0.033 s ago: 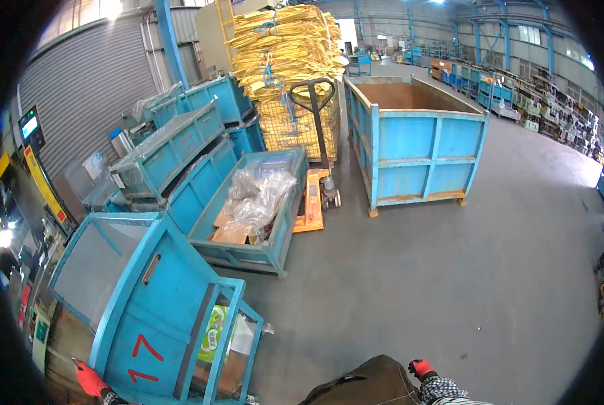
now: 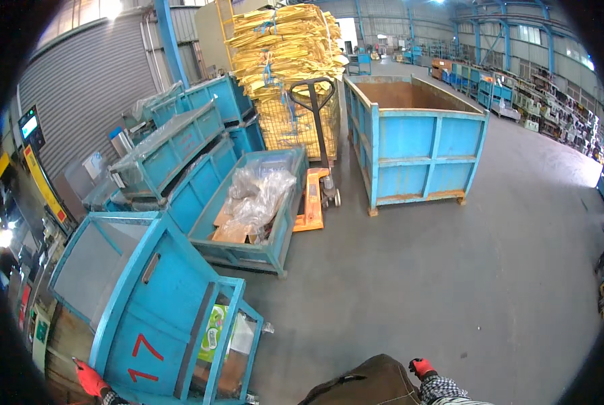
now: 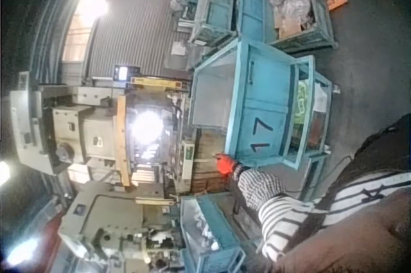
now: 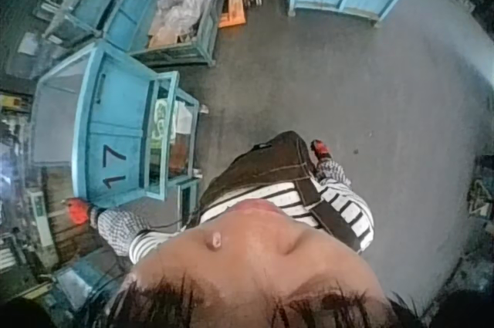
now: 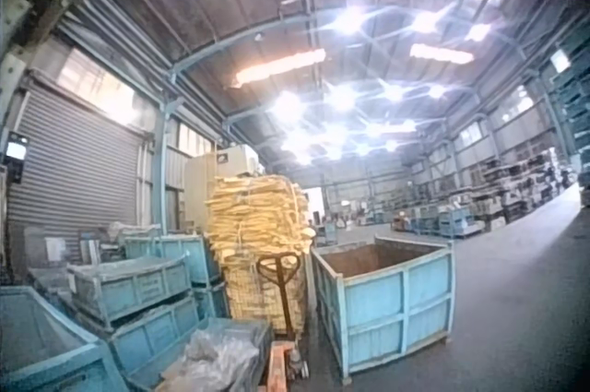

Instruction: Operating a large metal press machine to stamp metal components, then depositing them into a storage bin.

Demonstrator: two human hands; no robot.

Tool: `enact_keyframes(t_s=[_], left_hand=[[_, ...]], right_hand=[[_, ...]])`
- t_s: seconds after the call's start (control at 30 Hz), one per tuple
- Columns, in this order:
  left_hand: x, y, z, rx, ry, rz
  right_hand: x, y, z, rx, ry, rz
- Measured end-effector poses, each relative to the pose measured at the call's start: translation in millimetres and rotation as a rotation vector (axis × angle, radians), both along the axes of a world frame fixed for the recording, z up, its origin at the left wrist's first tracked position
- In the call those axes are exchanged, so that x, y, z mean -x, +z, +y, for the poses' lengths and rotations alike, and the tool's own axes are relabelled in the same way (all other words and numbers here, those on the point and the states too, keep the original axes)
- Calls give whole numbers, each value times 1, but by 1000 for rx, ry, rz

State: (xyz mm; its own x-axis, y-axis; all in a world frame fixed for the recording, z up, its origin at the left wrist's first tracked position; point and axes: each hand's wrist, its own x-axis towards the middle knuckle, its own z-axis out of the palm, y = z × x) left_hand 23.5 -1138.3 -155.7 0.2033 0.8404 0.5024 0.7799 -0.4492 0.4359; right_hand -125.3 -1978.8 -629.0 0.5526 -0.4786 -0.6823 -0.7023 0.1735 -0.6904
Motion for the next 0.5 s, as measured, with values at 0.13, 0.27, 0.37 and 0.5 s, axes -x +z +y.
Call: enact_keyframes(t_s=[0.13, 0.27, 0.37, 0.5], left_hand=[[1, -3, 4, -33, 30, -6], [0, -5, 7, -47, 4, 9], [0, -4, 4, -50, -23, -30], [0, 0, -1, 5, 0, -17]], right_hand=[[1, 4, 0, 35, 5, -30], [5, 3, 3, 81, -74, -8], [5, 3, 4, -15, -64, -67], [5, 6, 4, 91, 55, 51]])
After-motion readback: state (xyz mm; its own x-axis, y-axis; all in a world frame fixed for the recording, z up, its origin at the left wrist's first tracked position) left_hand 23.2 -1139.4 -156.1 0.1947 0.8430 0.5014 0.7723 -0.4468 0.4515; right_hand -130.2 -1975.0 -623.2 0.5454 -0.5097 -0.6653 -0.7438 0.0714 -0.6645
